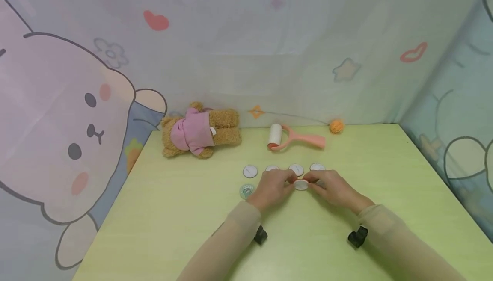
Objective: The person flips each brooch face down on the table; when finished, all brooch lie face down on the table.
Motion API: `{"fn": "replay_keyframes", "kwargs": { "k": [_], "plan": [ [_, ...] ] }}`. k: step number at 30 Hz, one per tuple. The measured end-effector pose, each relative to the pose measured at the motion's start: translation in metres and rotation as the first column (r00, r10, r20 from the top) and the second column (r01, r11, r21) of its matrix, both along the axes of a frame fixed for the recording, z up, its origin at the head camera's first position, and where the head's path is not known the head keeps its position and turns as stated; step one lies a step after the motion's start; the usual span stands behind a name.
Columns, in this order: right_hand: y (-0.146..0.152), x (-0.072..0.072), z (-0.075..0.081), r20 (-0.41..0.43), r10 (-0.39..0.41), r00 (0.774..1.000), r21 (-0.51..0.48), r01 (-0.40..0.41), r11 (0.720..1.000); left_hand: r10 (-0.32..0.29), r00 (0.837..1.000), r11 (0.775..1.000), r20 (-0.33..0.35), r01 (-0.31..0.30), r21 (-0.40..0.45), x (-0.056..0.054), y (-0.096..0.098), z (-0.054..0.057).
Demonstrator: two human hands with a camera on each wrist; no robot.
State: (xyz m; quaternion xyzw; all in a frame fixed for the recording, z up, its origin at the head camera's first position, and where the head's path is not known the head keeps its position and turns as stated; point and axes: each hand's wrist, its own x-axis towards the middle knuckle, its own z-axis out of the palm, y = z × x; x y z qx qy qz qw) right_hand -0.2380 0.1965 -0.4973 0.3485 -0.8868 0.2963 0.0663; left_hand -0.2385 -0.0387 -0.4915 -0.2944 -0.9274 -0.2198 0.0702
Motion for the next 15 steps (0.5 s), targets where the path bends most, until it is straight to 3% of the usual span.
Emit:
{"fn": "replay_keyframes", "kwargs": {
  "k": [15],
  "plan": [
    [-0.0024, 0.0002, -0.0011, 0.038, 0.012, 0.999, -0.03, -0.011, 0.999, -0.017, 0.999, 0.998, 0.033, 0.015, 0.069, 0.0002, -0.0049, -0.0017]
  ]
}}
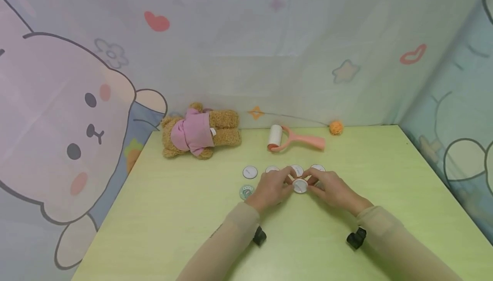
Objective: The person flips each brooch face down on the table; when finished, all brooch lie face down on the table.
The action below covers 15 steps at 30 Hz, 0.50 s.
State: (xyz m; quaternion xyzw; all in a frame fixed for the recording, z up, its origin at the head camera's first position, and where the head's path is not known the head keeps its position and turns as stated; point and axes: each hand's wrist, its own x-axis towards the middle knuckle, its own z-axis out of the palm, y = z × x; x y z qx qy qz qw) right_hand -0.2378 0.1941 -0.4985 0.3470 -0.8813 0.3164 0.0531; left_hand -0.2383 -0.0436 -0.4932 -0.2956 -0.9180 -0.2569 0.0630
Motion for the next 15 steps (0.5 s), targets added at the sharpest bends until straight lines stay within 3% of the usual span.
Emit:
{"fn": "replay_keyframes", "kwargs": {
  "k": [15],
  "plan": [
    [-0.0009, 0.0014, 0.0005, 0.038, -0.025, 0.999, 0.034, 0.024, 0.999, -0.01, 1.0, 1.0, 0.016, 0.01, -0.005, -0.002, 0.0005, -0.0036]
  ]
}}
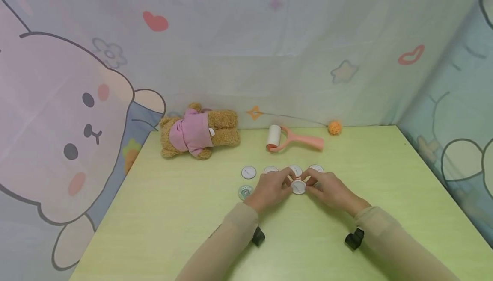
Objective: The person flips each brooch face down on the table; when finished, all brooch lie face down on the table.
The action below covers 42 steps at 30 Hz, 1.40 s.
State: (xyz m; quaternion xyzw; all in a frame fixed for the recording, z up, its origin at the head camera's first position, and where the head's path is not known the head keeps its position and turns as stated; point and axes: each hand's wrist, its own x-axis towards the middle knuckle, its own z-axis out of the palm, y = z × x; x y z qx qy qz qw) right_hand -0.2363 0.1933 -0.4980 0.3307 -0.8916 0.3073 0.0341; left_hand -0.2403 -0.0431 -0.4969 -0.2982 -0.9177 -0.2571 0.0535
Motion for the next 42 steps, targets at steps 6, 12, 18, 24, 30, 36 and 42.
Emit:
{"fn": "replay_keyframes", "kwargs": {
  "k": [6, 12, 18, 24, 30, 36, 42],
  "plan": [
    [-0.0003, 0.0002, -0.0002, 0.009, -0.005, 1.0, 0.007, 0.005, 1.0, -0.011, 1.0, 1.0, 0.015, 0.011, -0.016, -0.0006, 0.0017, -0.0021],
    [-0.0012, -0.0003, 0.0007, 0.023, 0.015, 1.0, 0.002, -0.016, 1.0, -0.007, 0.998, 0.998, 0.057, 0.01, -0.06, -0.0006, 0.0026, -0.0002],
    [-0.001, -0.0015, 0.001, 0.011, 0.022, 1.0, 0.026, -0.022, 0.999, 0.004, 0.998, 0.993, 0.064, 0.004, -0.117, -0.0007, 0.0046, 0.0014],
    [-0.0019, -0.0018, 0.0021, 0.002, 0.006, 1.0, 0.092, -0.006, 0.996, 0.019, 0.998, 0.988, 0.064, -0.009, -0.153, -0.0002, 0.0056, 0.0032],
    [-0.0037, -0.0011, 0.003, -0.055, 0.011, 0.998, 0.152, -0.003, 0.988, 0.032, 0.998, 0.985, 0.061, -0.021, -0.174, -0.0007, 0.0084, 0.0016],
    [-0.0032, -0.0005, 0.0018, -0.071, 0.01, 0.997, 0.176, 0.003, 0.984, 0.04, 0.998, 0.982, 0.051, -0.03, -0.188, 0.0002, 0.009, 0.0013],
    [-0.0023, -0.0018, 0.0037, -0.063, 0.008, 0.998, 0.178, 0.003, 0.984, 0.046, 0.998, 0.98, 0.048, -0.036, -0.193, 0.0004, 0.01, 0.004]
  ]
}}
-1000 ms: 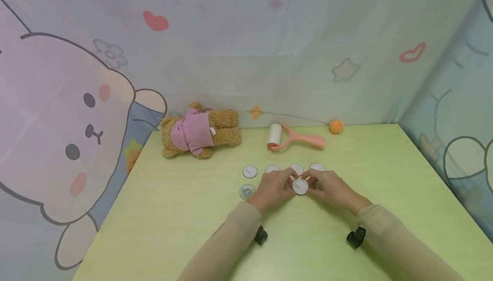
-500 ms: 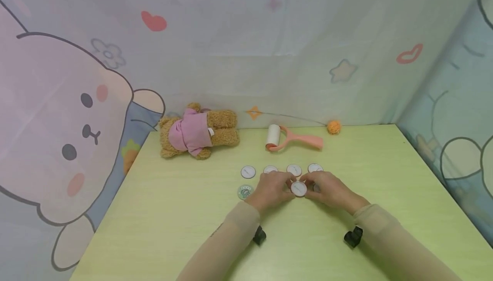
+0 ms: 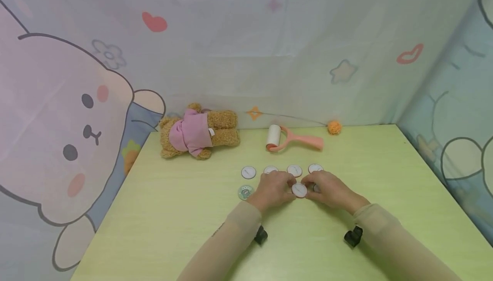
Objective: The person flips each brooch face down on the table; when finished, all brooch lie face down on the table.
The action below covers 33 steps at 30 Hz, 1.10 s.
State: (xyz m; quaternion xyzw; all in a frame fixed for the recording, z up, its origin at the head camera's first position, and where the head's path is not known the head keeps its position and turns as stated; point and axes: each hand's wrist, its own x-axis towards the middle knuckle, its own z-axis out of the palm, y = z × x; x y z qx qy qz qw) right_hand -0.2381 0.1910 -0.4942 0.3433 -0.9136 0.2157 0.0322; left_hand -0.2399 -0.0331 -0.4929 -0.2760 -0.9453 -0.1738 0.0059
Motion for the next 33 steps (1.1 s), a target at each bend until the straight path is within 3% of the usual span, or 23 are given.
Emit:
{"fn": "replay_keyframes", "kwargs": {
  "k": [10, 17, 26, 33],
  "plan": [
    [0.001, -0.001, -0.004, -0.018, 0.006, 1.0, 0.012, -0.006, 1.0, 0.0, 1.0, 1.0, 0.009, 0.0, -0.01, 0.001, 0.001, 0.002],
    [0.0, -0.003, -0.001, 0.027, -0.008, 1.0, 0.025, 0.008, 1.0, -0.016, 1.0, 1.0, -0.007, 0.016, -0.013, 0.0, 0.0, 0.001],
    [-0.003, -0.002, 0.002, 0.019, -0.024, 1.0, -0.008, 0.024, 1.0, -0.011, 1.0, 1.0, 0.026, 0.011, 0.002, 0.001, -0.006, 0.007],
    [-0.016, 0.002, 0.005, 0.0, 0.007, 1.0, -0.086, -0.007, 0.996, -0.027, 1.0, 0.999, 0.006, 0.027, 0.017, 0.003, -0.018, 0.014]
  ]
}}
